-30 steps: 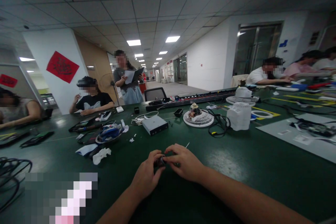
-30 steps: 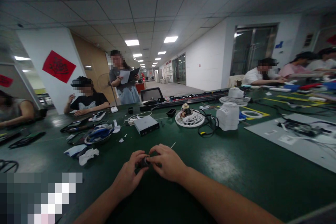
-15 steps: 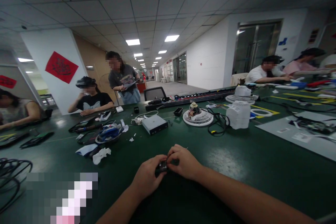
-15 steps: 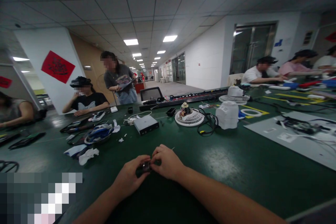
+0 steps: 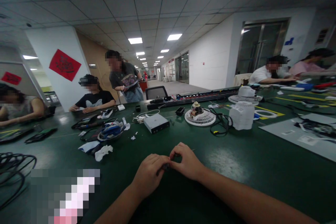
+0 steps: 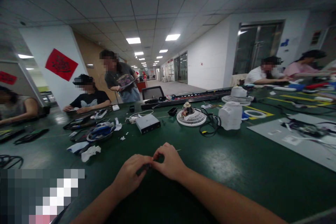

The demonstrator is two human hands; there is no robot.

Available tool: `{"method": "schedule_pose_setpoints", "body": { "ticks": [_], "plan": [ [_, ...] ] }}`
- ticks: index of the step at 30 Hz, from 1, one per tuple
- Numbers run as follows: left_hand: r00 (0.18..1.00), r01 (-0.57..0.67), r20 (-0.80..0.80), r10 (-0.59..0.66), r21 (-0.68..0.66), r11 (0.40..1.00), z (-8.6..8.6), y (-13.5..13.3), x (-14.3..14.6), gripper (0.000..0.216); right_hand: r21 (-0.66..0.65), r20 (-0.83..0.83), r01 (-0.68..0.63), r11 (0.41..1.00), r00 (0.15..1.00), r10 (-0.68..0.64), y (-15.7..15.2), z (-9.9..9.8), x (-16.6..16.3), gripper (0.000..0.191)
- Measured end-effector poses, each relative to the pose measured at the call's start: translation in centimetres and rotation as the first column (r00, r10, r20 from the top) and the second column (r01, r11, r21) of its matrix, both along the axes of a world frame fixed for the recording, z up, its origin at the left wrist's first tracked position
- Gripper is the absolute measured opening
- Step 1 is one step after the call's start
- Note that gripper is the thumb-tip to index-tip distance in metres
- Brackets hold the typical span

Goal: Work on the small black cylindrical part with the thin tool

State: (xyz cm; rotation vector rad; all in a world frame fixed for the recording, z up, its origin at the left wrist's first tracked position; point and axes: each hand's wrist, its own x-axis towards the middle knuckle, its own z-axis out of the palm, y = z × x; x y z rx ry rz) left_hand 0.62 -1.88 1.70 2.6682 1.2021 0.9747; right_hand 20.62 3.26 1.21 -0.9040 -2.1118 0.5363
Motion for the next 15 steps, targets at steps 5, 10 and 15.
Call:
{"method": "schedule_pose_setpoints", "body": {
  "ticks": [5,10,15],
  "plan": [
    [0.997,-0.009,0.075,0.004,0.066,0.998,0.3,-0.3,0.4,0.041,0.055,0.032,0.011,0.998,0.999,-0.012,-0.3,0.4,-0.1,0.011],
    [0.990,-0.064,0.125,0.064,-0.009,0.998,0.1,-0.3,0.7,0.038,0.070,0.210,0.090,0.993,0.972,-0.103,-0.5,0.8,-0.4,0.019],
    [0.932,-0.213,0.259,0.253,-0.172,0.962,-0.7,0.2,0.9,0.039,0.103,0.271,0.124,0.987,0.951,-0.148,-0.6,0.6,-0.5,0.026]
  ]
}}
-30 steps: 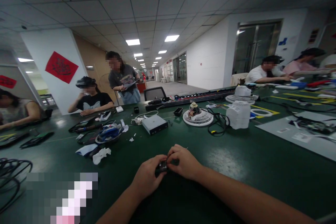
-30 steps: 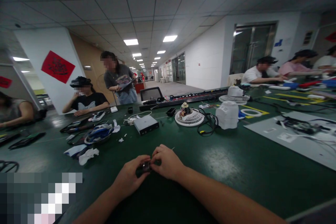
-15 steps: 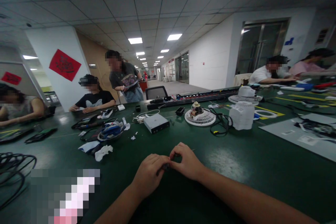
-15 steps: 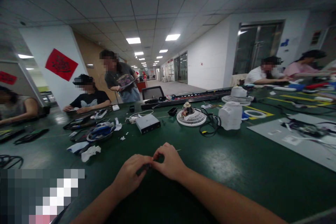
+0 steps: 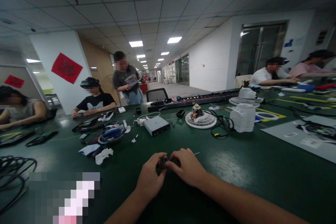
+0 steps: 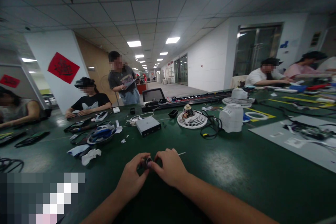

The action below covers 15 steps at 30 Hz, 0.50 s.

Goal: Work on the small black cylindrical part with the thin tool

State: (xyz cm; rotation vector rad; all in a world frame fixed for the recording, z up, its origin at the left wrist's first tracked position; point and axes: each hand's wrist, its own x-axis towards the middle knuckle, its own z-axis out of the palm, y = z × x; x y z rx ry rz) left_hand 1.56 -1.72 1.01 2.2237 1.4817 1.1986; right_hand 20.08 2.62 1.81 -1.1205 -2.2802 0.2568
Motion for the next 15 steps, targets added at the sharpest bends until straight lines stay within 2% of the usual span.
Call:
{"method": "schedule_pose_setpoints", "body": {
  "ticks": [2,5,7,10,12,15],
  "plan": [
    [1.000,-0.018,0.008,0.018,-0.005,1.000,-0.2,0.2,-0.1,0.040,0.042,-0.056,0.012,0.999,0.998,-0.010,0.3,-0.3,0.1,0.019],
    [0.999,-0.045,0.006,0.044,0.018,0.999,-0.3,0.4,-0.3,0.042,0.080,-0.123,0.000,0.997,0.992,0.010,1.1,-0.5,0.5,0.028],
    [0.997,-0.081,0.012,0.081,0.028,0.996,-0.5,0.6,-0.5,0.043,0.096,-0.180,-0.062,0.993,0.980,0.079,1.6,-0.4,0.9,0.032],
    [0.991,-0.130,0.025,0.130,0.011,0.991,-0.7,1.1,-0.8,0.044,0.157,-0.262,-0.140,0.978,0.949,0.178,1.7,0.0,1.4,0.027],
    [0.988,-0.150,0.035,0.151,-0.009,0.989,-0.8,1.3,-1.0,0.043,0.199,-0.308,-0.128,0.972,0.933,0.186,1.6,0.2,1.7,0.019],
    [0.984,-0.172,0.047,0.173,-0.030,0.985,-0.8,1.5,-1.3,0.044,0.203,-0.411,-0.133,0.970,0.888,0.208,1.2,0.3,1.8,0.020]
  ]
}}
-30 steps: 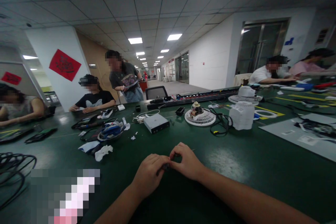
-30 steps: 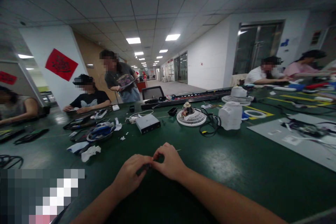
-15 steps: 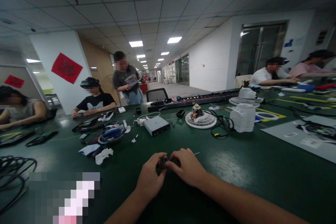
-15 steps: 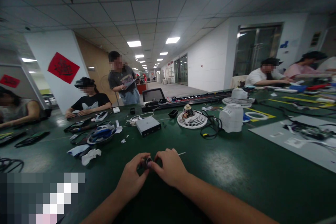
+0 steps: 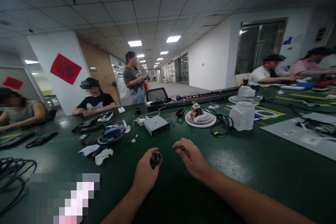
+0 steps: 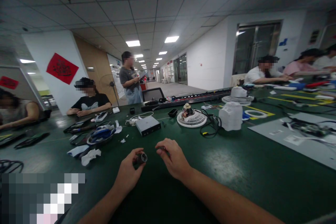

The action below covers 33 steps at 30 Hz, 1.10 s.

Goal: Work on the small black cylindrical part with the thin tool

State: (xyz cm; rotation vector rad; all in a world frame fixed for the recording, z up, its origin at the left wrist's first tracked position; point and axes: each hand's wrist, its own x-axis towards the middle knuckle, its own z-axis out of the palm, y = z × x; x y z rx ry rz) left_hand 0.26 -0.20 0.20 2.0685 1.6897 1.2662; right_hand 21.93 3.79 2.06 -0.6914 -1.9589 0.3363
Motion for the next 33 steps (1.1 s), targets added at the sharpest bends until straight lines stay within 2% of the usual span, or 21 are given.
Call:
{"method": "schedule_pose_setpoints", "body": {
  "ticks": [5,11,16,21,25,30,33],
  "plan": [
    [1.000,0.019,0.011,-0.018,-0.018,1.000,-0.1,0.0,-0.1,0.043,-0.117,-0.172,-0.150,0.982,0.977,0.129,-0.4,-0.3,-0.3,0.028],
    [0.998,0.054,-0.005,-0.055,-0.003,0.999,-0.1,-0.3,0.0,0.043,-0.166,-0.100,-0.150,0.975,0.986,0.134,-0.2,-0.4,-0.5,0.026],
    [0.999,0.046,-0.023,-0.046,-0.026,0.999,0.3,-0.4,0.0,0.043,-0.255,-0.172,-0.276,0.927,0.956,0.237,0.1,-0.7,-0.6,0.026],
    [0.999,0.032,-0.026,-0.032,-0.025,0.999,0.5,-0.5,0.2,0.041,-0.259,-0.163,-0.175,0.950,0.977,0.135,0.1,-0.9,-0.6,0.025],
    [0.998,0.043,-0.037,-0.044,-0.024,0.999,0.6,-0.7,0.4,0.041,-0.295,-0.203,-0.252,0.922,0.959,0.197,0.2,-1.0,-0.6,0.028],
    [0.999,0.026,-0.035,-0.027,-0.015,1.000,0.5,-0.4,0.3,0.037,-0.309,-0.211,-0.210,0.928,0.966,0.148,0.5,-1.1,-0.7,0.025],
    [0.999,0.031,-0.037,-0.032,-0.018,0.999,0.4,-0.3,0.2,0.038,-0.310,-0.218,-0.266,0.913,0.954,0.203,0.5,-1.1,-0.7,0.026]
  ]
}}
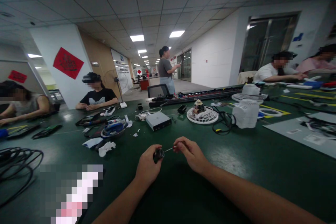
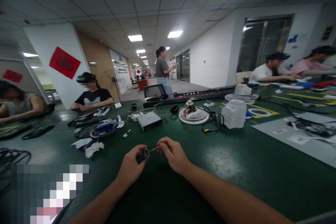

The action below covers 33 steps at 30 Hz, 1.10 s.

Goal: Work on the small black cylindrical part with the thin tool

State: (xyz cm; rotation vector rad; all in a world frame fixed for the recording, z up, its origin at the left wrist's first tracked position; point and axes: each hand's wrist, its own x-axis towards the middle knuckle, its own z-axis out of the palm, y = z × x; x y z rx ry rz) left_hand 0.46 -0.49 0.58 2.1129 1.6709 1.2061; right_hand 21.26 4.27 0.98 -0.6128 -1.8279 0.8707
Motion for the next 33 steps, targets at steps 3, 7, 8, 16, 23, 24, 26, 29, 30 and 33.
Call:
{"method": "schedule_pose_setpoints", "body": {
  "ticks": [3,7,8,16,23,24,26,29,30,33],
  "plan": [
    [1.000,0.011,0.001,-0.011,0.016,1.000,-0.11,-0.03,-0.03,0.037,0.019,0.009,-0.010,1.000,1.000,0.010,-0.15,0.13,0.07,0.023],
    [1.000,-0.016,0.002,0.016,0.003,1.000,-0.21,0.01,-0.06,0.038,0.033,0.026,0.048,0.998,0.998,-0.049,-0.27,0.22,-0.05,0.024],
    [1.000,-0.022,-0.006,0.022,-0.007,1.000,-0.22,0.05,-0.09,0.038,0.031,0.029,0.030,0.999,0.999,-0.030,-0.26,0.21,-0.08,0.025],
    [0.999,-0.026,-0.046,0.025,-0.029,0.999,-0.02,0.39,-0.46,0.036,-0.012,0.004,-0.012,1.000,1.000,0.012,0.14,-0.18,-0.23,0.024],
    [0.997,-0.035,-0.071,0.034,-0.021,0.999,0.03,0.17,-0.48,0.038,-0.002,0.040,0.028,1.000,0.999,-0.028,0.40,-0.12,-0.23,0.023],
    [0.997,-0.033,-0.076,0.031,-0.025,0.999,0.05,0.16,-0.45,0.038,-0.011,0.037,0.005,1.000,0.999,-0.004,0.42,-0.09,-0.21,0.024],
    [0.997,-0.021,-0.079,0.018,-0.030,0.999,0.08,0.17,-0.41,0.039,-0.035,0.015,-0.047,0.998,0.999,0.047,0.43,-0.09,-0.21,0.025],
    [0.997,-0.022,-0.068,0.020,-0.024,0.999,0.03,0.23,-0.40,0.039,-0.034,0.006,-0.027,0.999,1.000,0.027,0.40,-0.15,-0.28,0.024],
    [0.997,-0.026,-0.067,0.024,-0.024,0.999,-0.01,0.24,-0.40,0.038,-0.027,0.020,0.000,1.000,1.000,0.000,0.37,-0.16,-0.31,0.023],
    [0.996,-0.018,-0.085,0.014,-0.049,0.999,-0.13,0.18,-0.35,0.040,-0.029,0.054,0.027,0.999,0.998,-0.026,0.27,-0.07,-0.34,0.026]
  ]
}}
